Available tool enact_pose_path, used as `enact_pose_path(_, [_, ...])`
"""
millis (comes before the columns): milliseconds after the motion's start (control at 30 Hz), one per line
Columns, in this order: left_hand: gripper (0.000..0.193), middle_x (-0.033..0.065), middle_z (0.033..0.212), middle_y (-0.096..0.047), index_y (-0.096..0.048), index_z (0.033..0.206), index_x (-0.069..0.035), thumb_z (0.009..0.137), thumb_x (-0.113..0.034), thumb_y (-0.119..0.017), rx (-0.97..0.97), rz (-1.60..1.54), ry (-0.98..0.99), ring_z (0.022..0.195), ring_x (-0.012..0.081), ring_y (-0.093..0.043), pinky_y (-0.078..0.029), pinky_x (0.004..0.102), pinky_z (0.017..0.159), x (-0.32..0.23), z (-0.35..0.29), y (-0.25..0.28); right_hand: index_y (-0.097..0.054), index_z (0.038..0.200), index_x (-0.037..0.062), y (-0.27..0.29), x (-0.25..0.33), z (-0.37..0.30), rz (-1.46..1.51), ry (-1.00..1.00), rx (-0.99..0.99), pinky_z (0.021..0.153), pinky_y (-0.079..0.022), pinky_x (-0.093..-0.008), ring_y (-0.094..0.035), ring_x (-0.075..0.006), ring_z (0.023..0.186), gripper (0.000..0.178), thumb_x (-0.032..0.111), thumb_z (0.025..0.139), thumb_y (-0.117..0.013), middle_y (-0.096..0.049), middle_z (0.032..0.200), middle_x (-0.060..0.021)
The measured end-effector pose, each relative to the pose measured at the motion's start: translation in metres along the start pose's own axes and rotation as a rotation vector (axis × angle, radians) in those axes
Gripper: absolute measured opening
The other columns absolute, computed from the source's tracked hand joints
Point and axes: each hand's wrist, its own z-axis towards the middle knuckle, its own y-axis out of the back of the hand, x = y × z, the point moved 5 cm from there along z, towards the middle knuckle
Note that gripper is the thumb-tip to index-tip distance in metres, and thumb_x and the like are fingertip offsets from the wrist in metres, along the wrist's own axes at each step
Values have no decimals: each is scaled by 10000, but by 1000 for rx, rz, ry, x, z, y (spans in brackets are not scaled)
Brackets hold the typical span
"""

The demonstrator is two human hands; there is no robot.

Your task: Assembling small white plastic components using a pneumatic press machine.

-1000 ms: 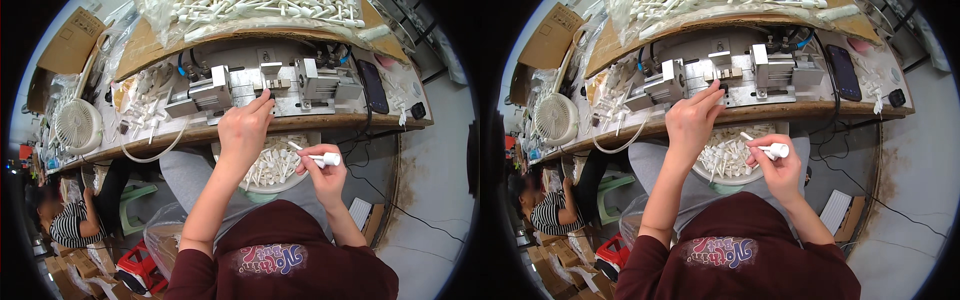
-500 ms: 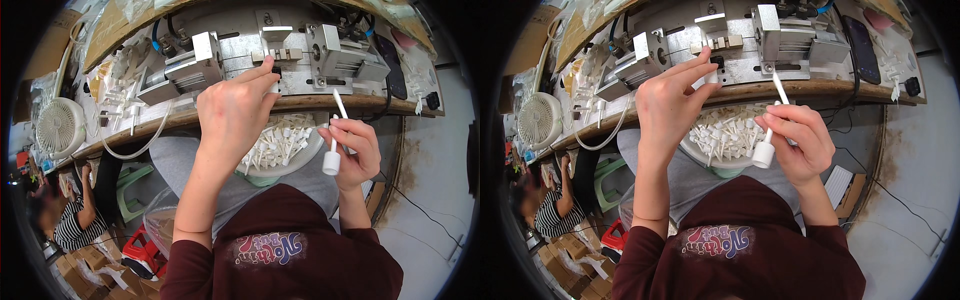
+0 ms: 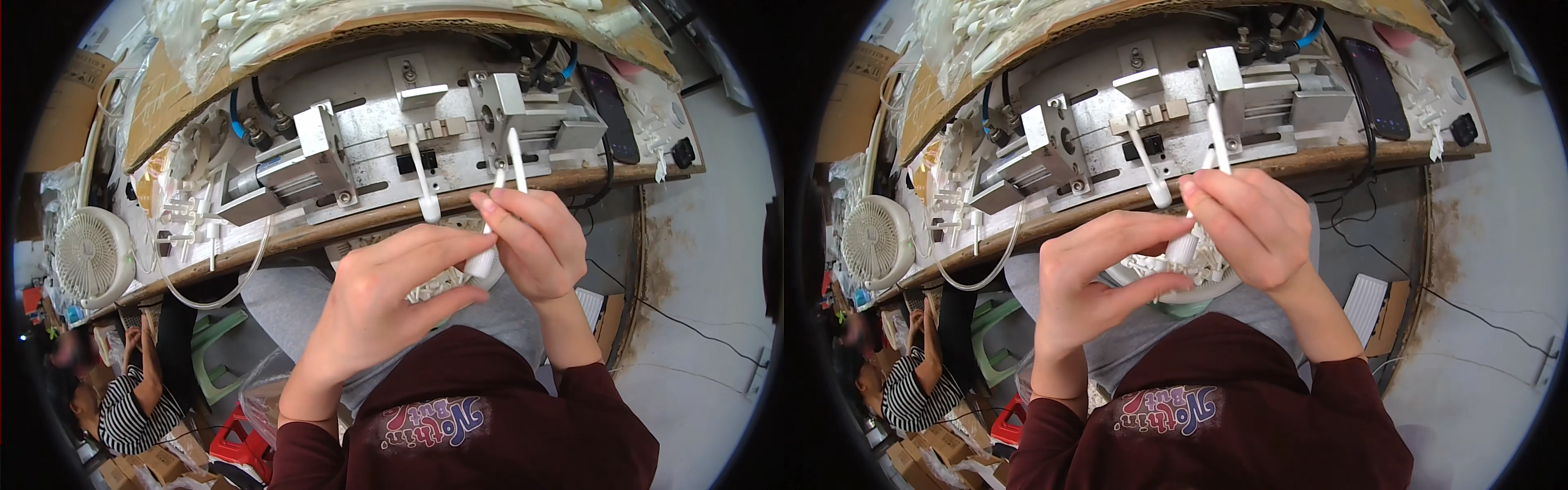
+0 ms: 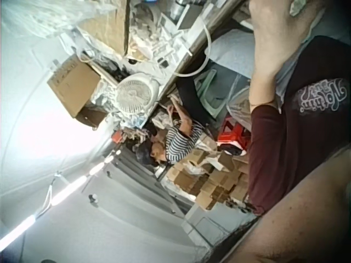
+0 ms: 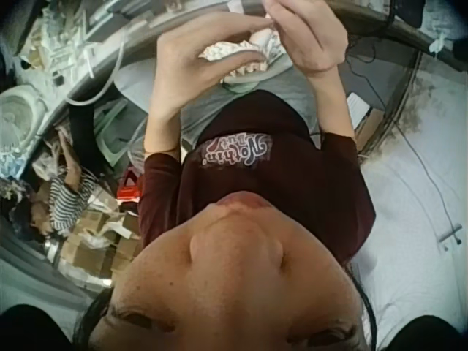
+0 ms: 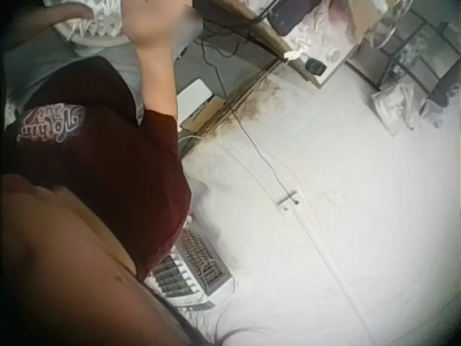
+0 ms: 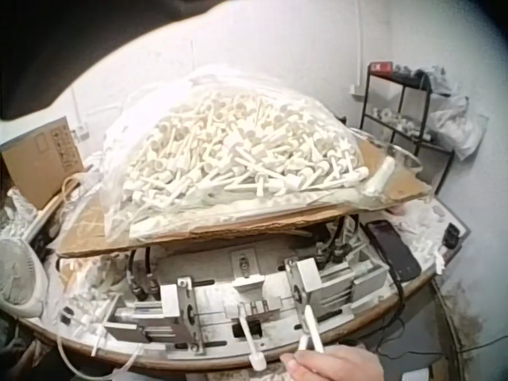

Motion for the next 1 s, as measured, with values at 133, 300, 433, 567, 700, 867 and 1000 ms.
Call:
enact_pose_path(133, [337, 89, 1001, -748, -762, 1037, -20, 708, 1, -835, -155, 192, -53, 818, 179, -710, -575, 291, 715, 1, 1, 9, -708, 1095, -46, -11, -5, 12, -4, -5, 20, 688, -590, -327, -708, -276, 836, 356, 14, 745, -725, -694, 1107, -174])
enact_pose_path(300, [296, 85, 1108, -738, -744, 1024, -33, 732, -40, -793, -250, 663, -145, 749, 210, -678, -544, 319, 693, 23, 8, 9, -651, 1258, -74, -10, -17, 21, 202, -317, 7, 936, -568, -362, -673, -332, 1138, 441, 57, 848, -749, -658, 1270, -230])
enact_pose_path(433, [270, 37, 1155, -747, -769, 1022, -103, 755, -115, -804, -190, 813, -85, 687, 195, -670, -516, 300, 627, 28, 15, 0, -629, 1262, -82, -7, -15, 13, 242, -337, 92, 971, -547, -367, -667, -345, 1153, 459, -12, 826, -755, -632, 1314, -250])
enact_pose_path(567, [242, 46, 1147, -748, -762, 993, -75, 756, -119, -785, -138, 861, -84, 611, 185, -650, -501, 294, 589, 26, 24, 3, -572, 1273, -53, -4, -14, 1, 477, -506, 9, 940, -562, -368, -652, -340, 1204, 544, -5, 787, -814, -600, 1349, -275])
enact_pose_path(700, [223, 81, 1143, -746, -757, 971, -49, 756, -105, -768, -127, 808, -121, 585, 171, -660, -496, 285, 567, 26, 26, 6, -653, 1175, -9, 8, -22, 8, 299, -420, 115, 798, -597, -313, -685, -254, 1093, 511, 22, 715, -874, -584, 1347, -240])
enact_pose_path(867, [303, 55, 1058, -759, -760, 1051, -87, 761, -144, -828, -36, 654, -22, 626, 178, -679, -528, 295, 579, 20, 33, 18, -734, 1009, 8, 8, -16, 24, 216, -409, 153, 754, -587, -304, -682, -206, 904, 367, 23, 672, -878, -669, 1151, -138])
enact_pose_path(1000, [244, 47, 922, -753, -771, 1068, -83, 827, -107, -794, -213, 589, -270, 651, 109, -649, -507, 231, 587, -5, 77, 61, -712, 980, 1, 2, -15, 31, 159, -332, 217, 757, -580, -327, -702, -251, 934, 329, 41, 686, -852, -708, 1122, -121])
